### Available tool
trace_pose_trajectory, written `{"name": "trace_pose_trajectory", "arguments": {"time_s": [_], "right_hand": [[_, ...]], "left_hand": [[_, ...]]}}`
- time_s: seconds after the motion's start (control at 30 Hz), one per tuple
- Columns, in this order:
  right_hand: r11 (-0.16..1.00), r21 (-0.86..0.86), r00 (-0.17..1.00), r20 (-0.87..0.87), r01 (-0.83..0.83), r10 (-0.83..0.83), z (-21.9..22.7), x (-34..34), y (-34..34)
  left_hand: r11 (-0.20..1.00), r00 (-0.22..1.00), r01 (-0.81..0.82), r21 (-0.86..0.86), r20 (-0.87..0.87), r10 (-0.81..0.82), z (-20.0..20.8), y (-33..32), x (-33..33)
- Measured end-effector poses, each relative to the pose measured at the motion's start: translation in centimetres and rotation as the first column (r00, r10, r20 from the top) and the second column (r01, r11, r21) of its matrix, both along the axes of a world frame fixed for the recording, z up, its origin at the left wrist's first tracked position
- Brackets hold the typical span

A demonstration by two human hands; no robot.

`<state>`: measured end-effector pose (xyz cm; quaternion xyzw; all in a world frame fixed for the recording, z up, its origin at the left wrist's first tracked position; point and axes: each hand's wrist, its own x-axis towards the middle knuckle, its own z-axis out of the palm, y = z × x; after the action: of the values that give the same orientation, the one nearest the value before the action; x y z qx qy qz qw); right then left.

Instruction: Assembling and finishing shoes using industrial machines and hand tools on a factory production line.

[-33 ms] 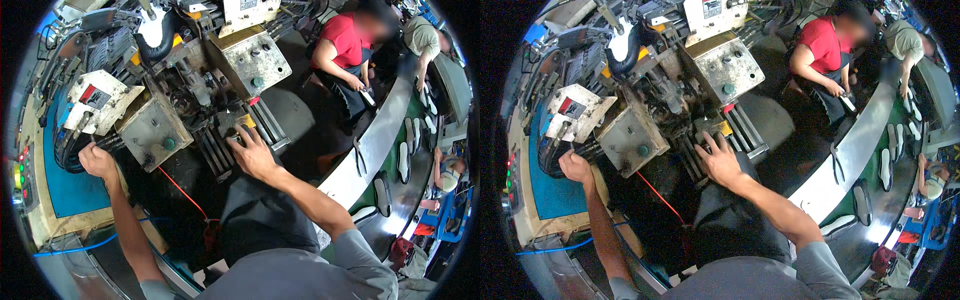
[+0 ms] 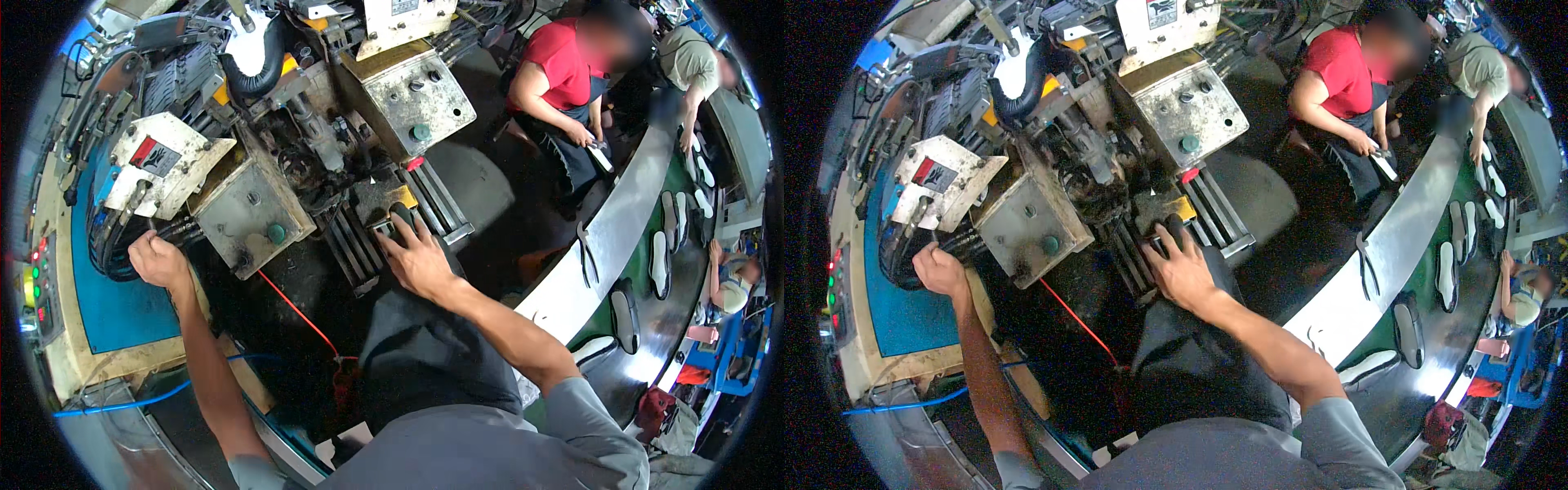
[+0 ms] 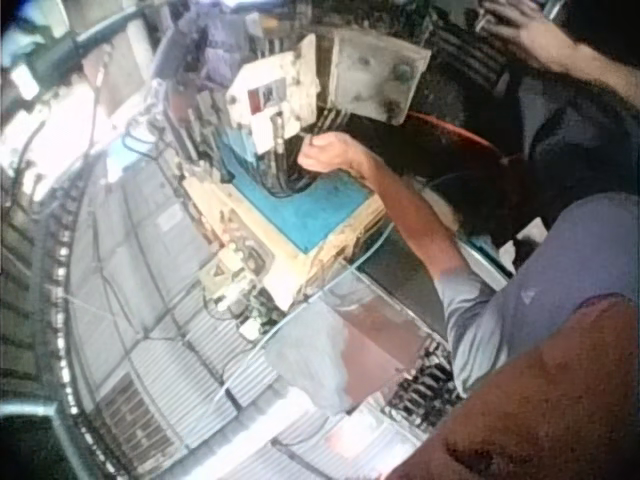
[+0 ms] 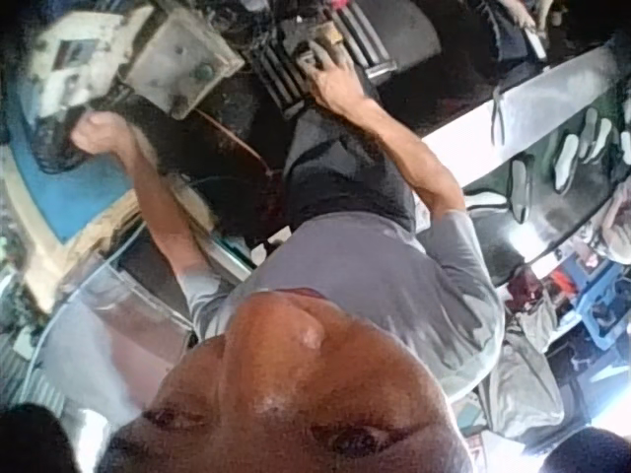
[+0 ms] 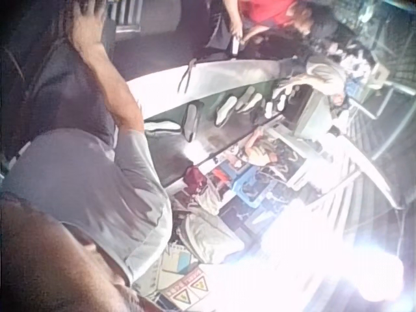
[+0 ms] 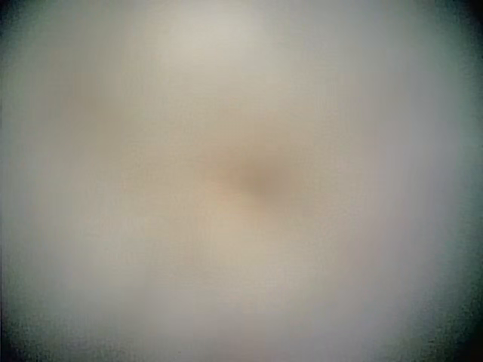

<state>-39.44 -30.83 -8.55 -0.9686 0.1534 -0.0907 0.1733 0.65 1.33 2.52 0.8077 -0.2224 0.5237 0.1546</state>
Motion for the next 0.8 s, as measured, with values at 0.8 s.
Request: {"name": "trace_pose_trajectory", "arguments": {"time_s": [0.8], "right_hand": [[0.996,0.081,0.927,-0.375,0.039,-0.006,-4.7,-0.3,2.1]], "left_hand": [[1.0,0.999,0.022,-0.01,0.036,-0.022,0.0,-0.2,0.0]]}}
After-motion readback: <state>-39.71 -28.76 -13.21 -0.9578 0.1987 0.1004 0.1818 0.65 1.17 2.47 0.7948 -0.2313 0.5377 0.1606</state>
